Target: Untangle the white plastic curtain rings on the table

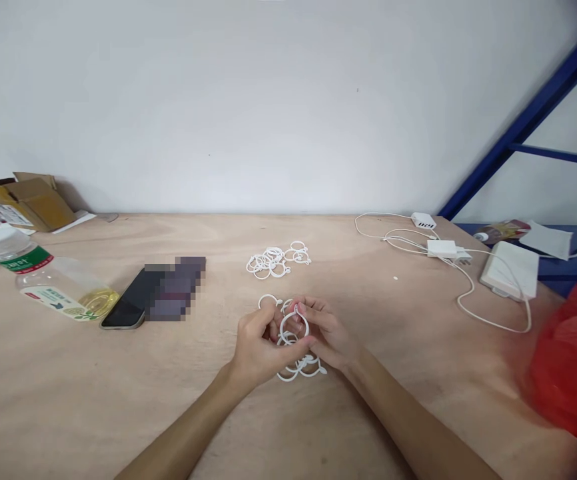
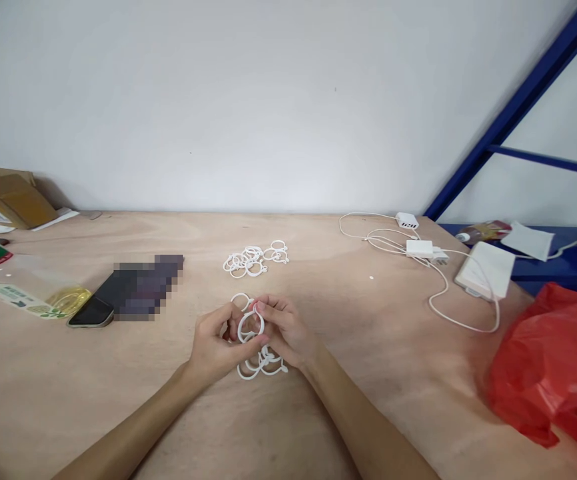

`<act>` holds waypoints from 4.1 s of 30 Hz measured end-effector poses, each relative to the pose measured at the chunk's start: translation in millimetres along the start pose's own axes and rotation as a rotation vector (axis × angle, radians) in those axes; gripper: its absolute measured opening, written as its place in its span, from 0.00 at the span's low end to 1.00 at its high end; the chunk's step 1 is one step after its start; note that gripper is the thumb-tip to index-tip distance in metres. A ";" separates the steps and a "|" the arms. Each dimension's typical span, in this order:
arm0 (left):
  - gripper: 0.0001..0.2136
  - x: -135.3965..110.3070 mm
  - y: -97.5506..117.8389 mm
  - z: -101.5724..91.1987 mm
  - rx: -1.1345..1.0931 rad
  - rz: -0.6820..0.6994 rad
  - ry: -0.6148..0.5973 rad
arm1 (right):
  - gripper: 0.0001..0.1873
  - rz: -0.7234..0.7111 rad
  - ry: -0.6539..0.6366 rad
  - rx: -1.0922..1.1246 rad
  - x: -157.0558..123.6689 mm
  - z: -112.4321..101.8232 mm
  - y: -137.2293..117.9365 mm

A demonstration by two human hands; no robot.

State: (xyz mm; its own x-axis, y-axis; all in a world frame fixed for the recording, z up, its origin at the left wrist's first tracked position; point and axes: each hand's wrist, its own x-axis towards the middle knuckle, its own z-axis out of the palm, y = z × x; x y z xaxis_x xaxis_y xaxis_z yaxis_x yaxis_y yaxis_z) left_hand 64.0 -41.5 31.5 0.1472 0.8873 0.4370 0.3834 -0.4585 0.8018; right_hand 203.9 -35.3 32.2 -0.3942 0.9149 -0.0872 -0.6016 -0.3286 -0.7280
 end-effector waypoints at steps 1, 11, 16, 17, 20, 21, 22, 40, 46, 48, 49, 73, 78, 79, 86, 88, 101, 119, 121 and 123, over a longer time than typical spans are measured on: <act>0.23 -0.1 0.2 0.2 -0.004 -0.005 -0.007 | 0.10 -0.006 0.017 -0.001 -0.3 1.0 0.3; 0.12 10.1 -6.7 -6.6 0.203 -0.070 -0.053 | 0.12 -0.138 0.255 -0.324 7.8 -9.9 -7.4; 0.15 17.4 -21.2 -12.9 0.494 -0.068 -0.059 | 0.14 -0.337 0.491 -0.936 31.7 -33.2 -12.9; 0.15 18.1 -22.8 -13.8 0.552 -0.076 -0.064 | 0.14 -0.365 0.487 -1.060 38.7 -37.2 -13.2; 0.15 19.1 -25.1 -15.2 0.630 -0.109 -0.112 | 0.20 -0.397 0.412 -1.406 58.9 -43.9 -12.7; 0.16 19.2 -25.4 -15.2 0.623 -0.118 -0.131 | 0.21 -0.382 0.392 -1.518 64.4 -44.0 -12.2; 0.16 19.3 -25.7 -15.2 0.607 -0.125 -0.147 | 0.21 -0.357 0.384 -1.622 68.7 -43.3 -11.6; 0.11 20.2 -28.3 -12.6 0.470 -0.151 -0.124 | 0.06 -0.335 0.486 -1.542 39.1 -55.7 -17.3; 0.10 21.5 -30.4 -12.5 0.361 -0.120 -0.094 | 0.08 -0.612 0.584 -1.545 32.4 -57.1 -21.3; 0.11 21.2 -29.3 -11.2 0.247 -0.122 -0.086 | 0.10 -0.725 0.530 -1.503 28.4 -51.7 -19.6; 0.12 20.8 -28.3 -10.3 0.175 -0.133 -0.082 | 0.10 -0.764 0.482 -1.470 26.1 -47.6 -17.9; 0.06 11.0 -12.8 -5.3 0.033 0.061 -0.044 | 0.11 -0.246 0.306 -0.244 15.6 1.3 -2.4; 0.15 13.5 -12.3 -8.1 0.047 -0.118 -0.039 | 0.10 -0.174 0.167 -0.004 13.3 1.5 -7.0; 0.15 13.6 -12.3 -9.0 0.064 -0.108 -0.041 | 0.10 -0.168 0.158 0.010 13.6 1.2 -6.4; 0.10 10.6 -13.8 -10.7 0.340 0.128 -0.070 | 0.11 -0.110 0.142 0.018 14.1 3.2 -0.1; 0.10 10.2 -14.5 -9.8 0.389 0.198 -0.067 | 0.11 -0.086 0.139 0.021 12.8 4.7 -1.2; 0.19 8.0 -10.5 -6.4 0.276 0.438 0.111 | 0.09 -0.063 0.158 -0.010 7.4 15.7 0.3; 0.19 7.0 -12.5 -9.0 0.204 0.430 0.083 | 0.11 -0.018 0.108 0.000 4.9 20.8 4.3; 0.19 8.6 -15.6 -9.9 0.228 0.375 0.050 | 0.12 -0.061 0.146 -0.113 7.4 15.0 -0.1; 0.19 10.3 -17.7 -11.0 0.284 0.275 -0.016 | 0.13 -0.198 0.270 -0.384 10.9 4.0 -6.1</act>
State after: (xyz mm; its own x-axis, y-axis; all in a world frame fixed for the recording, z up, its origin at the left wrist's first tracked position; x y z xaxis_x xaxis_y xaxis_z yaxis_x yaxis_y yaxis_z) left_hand 48.7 -24.8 26.3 0.2931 0.7350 0.6115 0.5639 -0.6494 0.5102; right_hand 200.5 -24.2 38.5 -0.0744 0.9955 -0.0582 -0.3276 -0.0795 -0.9415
